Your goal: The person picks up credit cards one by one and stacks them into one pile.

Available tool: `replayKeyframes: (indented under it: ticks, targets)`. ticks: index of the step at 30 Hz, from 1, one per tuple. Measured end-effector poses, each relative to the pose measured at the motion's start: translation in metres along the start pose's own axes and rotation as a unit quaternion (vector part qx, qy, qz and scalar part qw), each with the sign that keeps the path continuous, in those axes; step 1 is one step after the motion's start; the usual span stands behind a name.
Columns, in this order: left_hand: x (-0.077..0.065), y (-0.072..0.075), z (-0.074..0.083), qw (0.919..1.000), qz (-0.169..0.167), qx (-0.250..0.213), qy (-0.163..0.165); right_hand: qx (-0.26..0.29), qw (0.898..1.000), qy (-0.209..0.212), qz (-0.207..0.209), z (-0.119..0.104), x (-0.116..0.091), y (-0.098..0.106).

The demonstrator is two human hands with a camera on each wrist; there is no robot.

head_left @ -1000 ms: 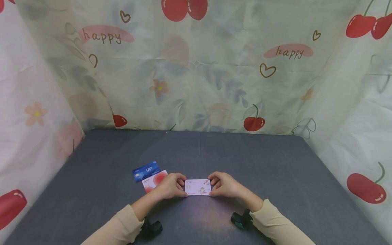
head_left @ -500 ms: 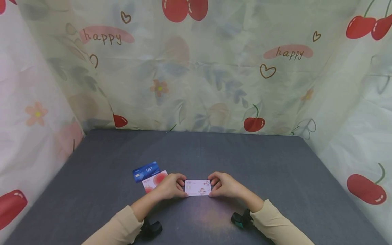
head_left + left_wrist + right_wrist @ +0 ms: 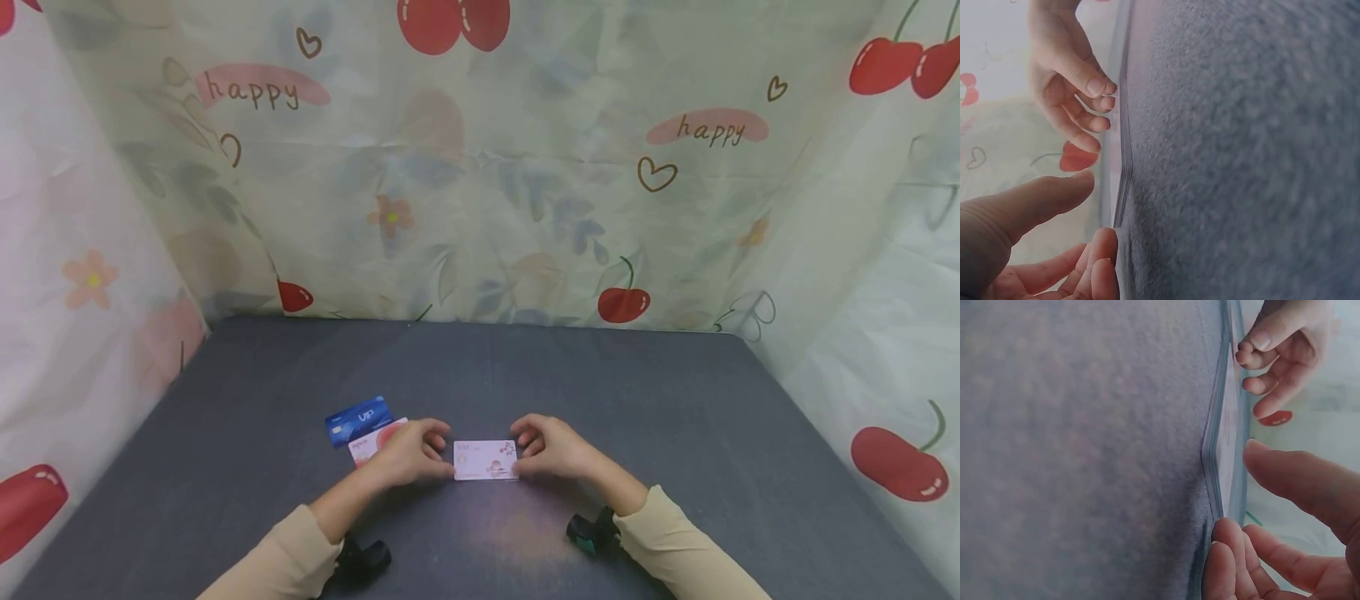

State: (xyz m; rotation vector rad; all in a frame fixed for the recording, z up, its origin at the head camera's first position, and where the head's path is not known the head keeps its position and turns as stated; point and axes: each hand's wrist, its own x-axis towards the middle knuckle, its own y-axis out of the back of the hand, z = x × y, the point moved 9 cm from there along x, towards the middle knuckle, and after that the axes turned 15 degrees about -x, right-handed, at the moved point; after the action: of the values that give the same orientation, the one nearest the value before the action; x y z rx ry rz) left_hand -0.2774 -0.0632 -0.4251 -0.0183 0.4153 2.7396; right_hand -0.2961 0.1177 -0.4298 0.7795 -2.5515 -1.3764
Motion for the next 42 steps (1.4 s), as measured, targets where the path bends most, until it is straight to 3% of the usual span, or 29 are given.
replayKeyframes:
  ticks: [7, 20, 28, 35, 42]
  targets:
    - [-0.001, 0.011, 0.0, 0.9996, 0.026, 0.002, 0.01, -0.016, 1.0, 0.011, 0.018, -0.005, 0.006, 0.007]
    - [-0.007, 0.035, -0.008, 0.9979, 0.058, 0.005, 0.028, -0.014, 0.999, 0.042, 0.013, -0.032, 0.018, 0.006]
    - [-0.017, 0.053, -0.009, 0.9977, 0.065, 0.015, 0.012, -0.015, 0.998, 0.064, 0.002, -0.05, 0.03, -0.002]
    - [-0.029, 0.069, -0.018, 0.9947, 0.091, 0.027, 0.039, -0.018, 0.997, 0.078, -0.005, -0.062, 0.042, -0.011]
    - [-0.041, 0.081, -0.019, 0.9946, 0.095, 0.033, 0.027, -0.013, 0.996, 0.087, -0.022, -0.073, 0.055, -0.022]
